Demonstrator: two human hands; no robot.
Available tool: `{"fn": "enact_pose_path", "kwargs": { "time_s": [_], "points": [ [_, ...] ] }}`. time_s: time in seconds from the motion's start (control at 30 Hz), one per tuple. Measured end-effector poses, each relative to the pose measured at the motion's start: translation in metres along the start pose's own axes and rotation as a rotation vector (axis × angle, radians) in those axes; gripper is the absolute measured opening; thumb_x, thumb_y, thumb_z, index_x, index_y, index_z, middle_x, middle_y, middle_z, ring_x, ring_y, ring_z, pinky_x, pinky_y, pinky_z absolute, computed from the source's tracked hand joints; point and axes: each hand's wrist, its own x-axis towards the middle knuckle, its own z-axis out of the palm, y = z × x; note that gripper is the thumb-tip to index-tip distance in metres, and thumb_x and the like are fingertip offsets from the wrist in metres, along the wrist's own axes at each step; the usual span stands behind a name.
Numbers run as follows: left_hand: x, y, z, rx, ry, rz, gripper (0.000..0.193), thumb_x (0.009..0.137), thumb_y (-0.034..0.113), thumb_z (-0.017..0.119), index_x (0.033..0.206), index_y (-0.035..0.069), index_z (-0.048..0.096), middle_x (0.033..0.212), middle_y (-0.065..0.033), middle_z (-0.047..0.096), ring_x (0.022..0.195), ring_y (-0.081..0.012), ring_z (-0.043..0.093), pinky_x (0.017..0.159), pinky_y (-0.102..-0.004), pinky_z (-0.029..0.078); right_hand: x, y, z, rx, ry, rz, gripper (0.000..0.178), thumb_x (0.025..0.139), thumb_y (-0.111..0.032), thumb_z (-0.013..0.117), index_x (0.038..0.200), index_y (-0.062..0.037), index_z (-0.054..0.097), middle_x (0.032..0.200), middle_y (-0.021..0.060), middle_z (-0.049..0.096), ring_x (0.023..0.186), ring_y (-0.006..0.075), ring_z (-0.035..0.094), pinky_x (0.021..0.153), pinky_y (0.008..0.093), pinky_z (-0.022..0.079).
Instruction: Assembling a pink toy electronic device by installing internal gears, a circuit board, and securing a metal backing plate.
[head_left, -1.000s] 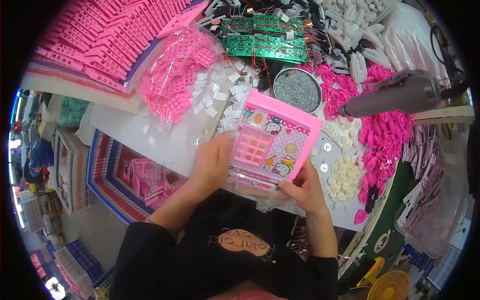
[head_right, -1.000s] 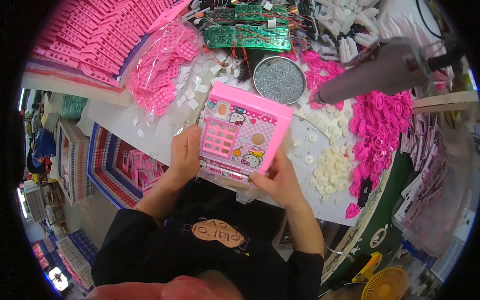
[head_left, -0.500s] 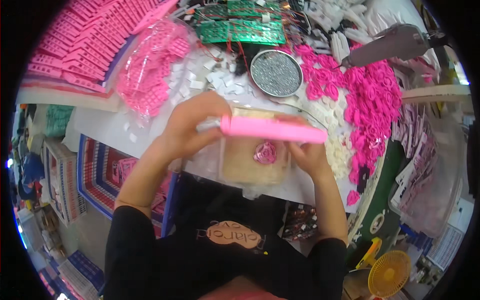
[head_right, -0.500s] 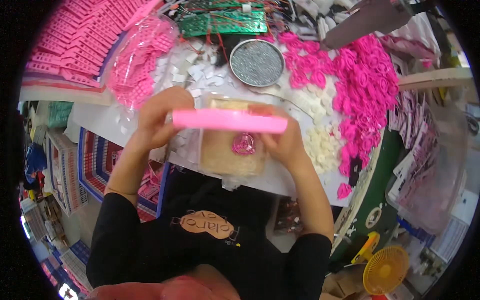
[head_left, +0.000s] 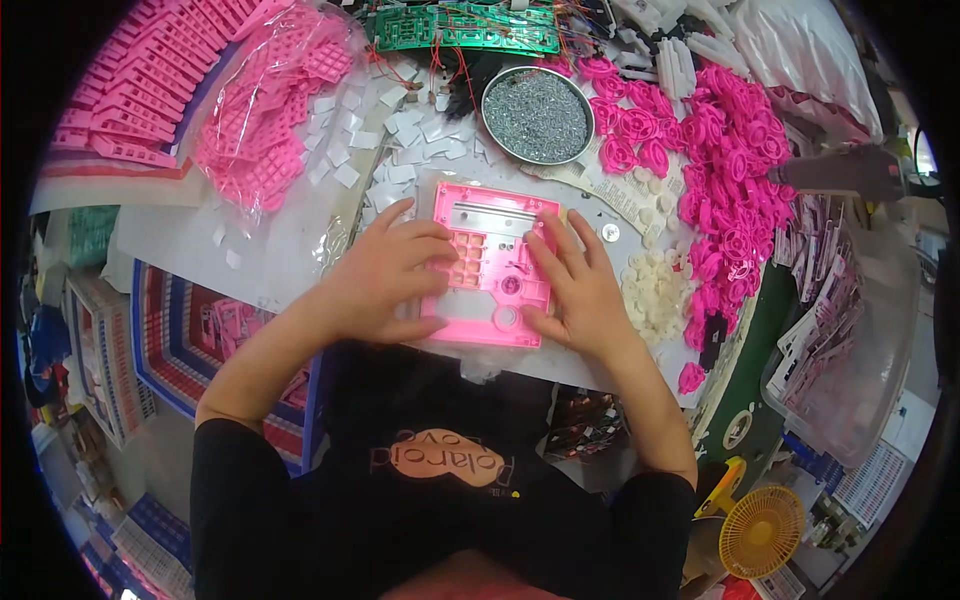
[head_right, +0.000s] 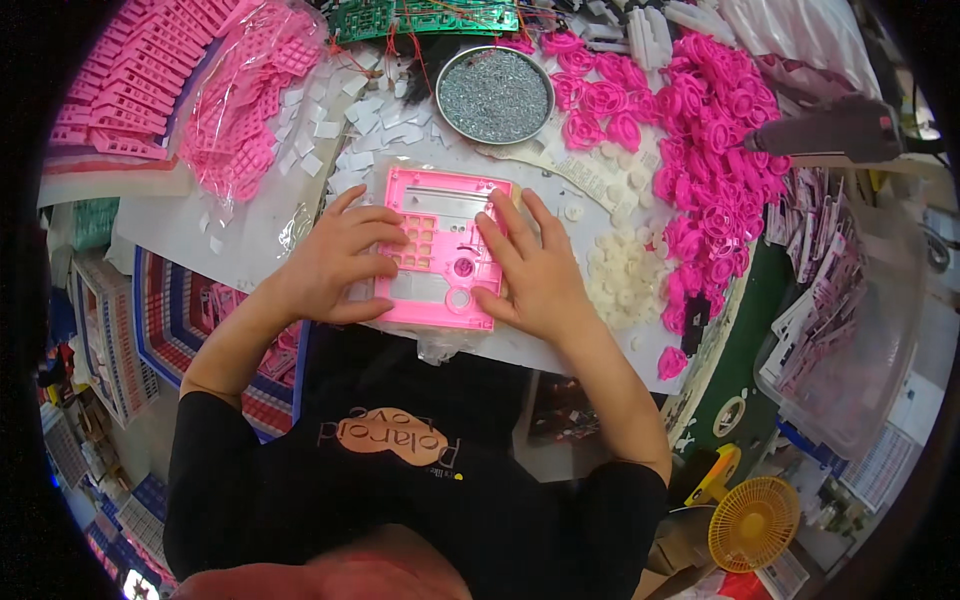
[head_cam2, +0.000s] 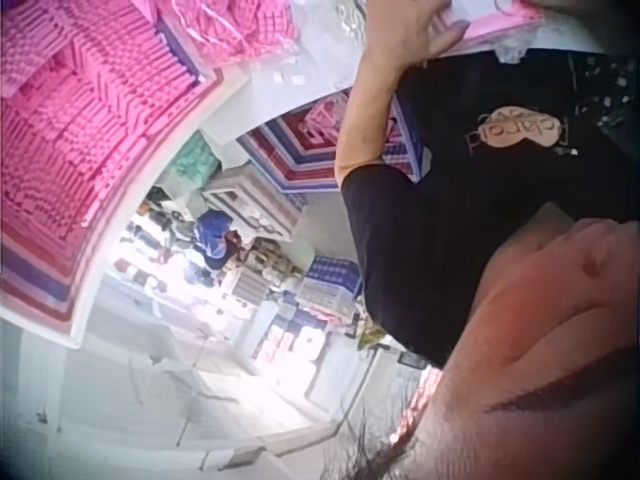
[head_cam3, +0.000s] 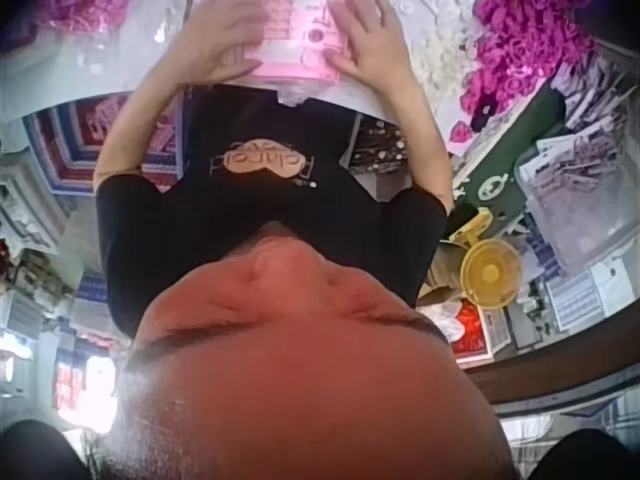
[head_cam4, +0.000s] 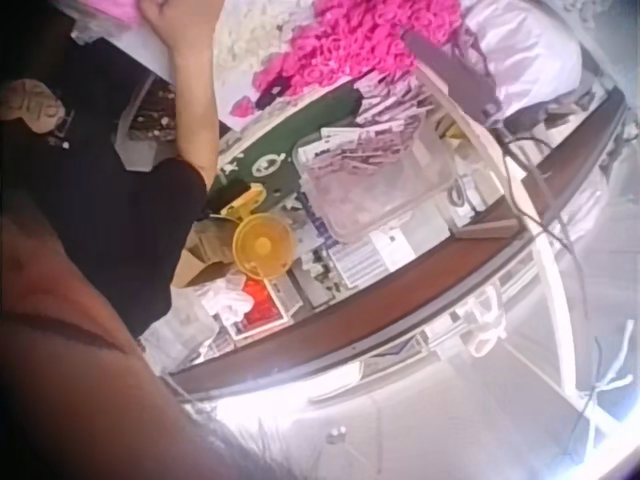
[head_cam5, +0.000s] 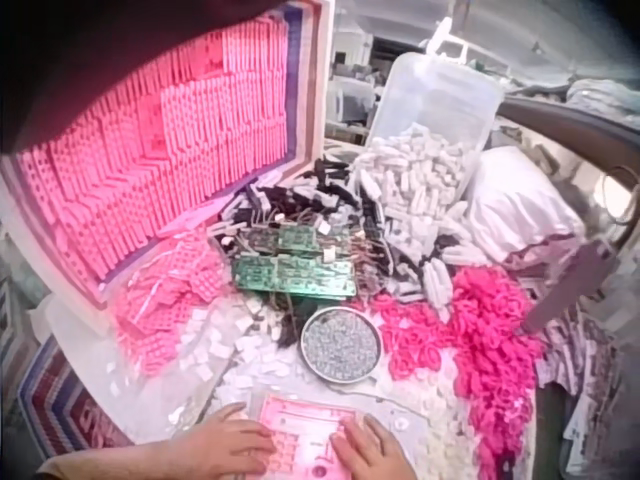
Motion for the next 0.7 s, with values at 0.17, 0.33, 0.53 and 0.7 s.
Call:
{"fn": "enact_pose_path", "kwargs": {
  "time_s": [0.17, 0.33, 0.53, 0.7],
  "points": [
    [0.015, 0.037, 0.031, 0.031, 0.059, 0.014, 0.046, 0.078, 0.03, 0.079, 0.116, 0.007, 0.066, 0.134, -0.0125, 0.059, 0.129, -0.0337, 0.053, 0.113, -0.0553, 0.035, 0.001, -0.011, -0.004, -0.072, 0.013, 0.015, 0.066, 0.081, -0.035, 0.074, 0.139, -0.0076, 0.057, 0.154, 0.0165, 0.044, 0.136, 0.0459, 0.042, 0.109, 0.053, 0.04],
    [0.012, 0.033, 0.037, 0.011, 0.041, 0.038, 0.049, 0.078, 0.028, 0.078, 0.118, 0.004, 0.064, 0.136, -0.0128, 0.058, 0.129, -0.0333, 0.052, 0.112, -0.0523, 0.038, -0.014, 0.033, -0.044, 0.081, 0.197, 0.422, 0.036, 0.08, -0.02, 0.077, 0.113, -0.0069, 0.068, 0.107, 0.0153, 0.069, 0.093, 0.034, 0.067, 0.08, 0.0453, 0.054],
    [0.013, 0.034, 0.039, -0.03, 0.049, 0.021, 0.047, 0.078, 0.026, 0.078, 0.118, 0.005, 0.064, 0.135, -0.0124, 0.058, 0.127, -0.0337, 0.053, 0.112, -0.0529, 0.038, -0.023, 0.054, -0.051, -0.341, -0.095, 0.665, 0.018, 0.085, -0.021, 0.07, 0.096, -0.0071, 0.066, 0.081, 0.0144, 0.07, 0.076, 0.0372, 0.068, 0.064, 0.0473, 0.05],
    [0.016, 0.037, 0.033, -0.072, 0.096, 0.026, 0.043, 0.077, 0.021, 0.078, 0.116, 0.008, 0.065, 0.13, -0.0126, 0.059, 0.124, -0.0342, 0.054, 0.109, -0.0526, 0.04, -0.009, 0.061, -0.049, -0.236, -0.072, 0.607, 0.014, 0.086, -0.018, 0.067, 0.097, -0.0089, 0.069, 0.086, 0.0171, 0.071, 0.078, 0.0383, 0.068, 0.066, 0.0469, 0.051]
  ]
}}
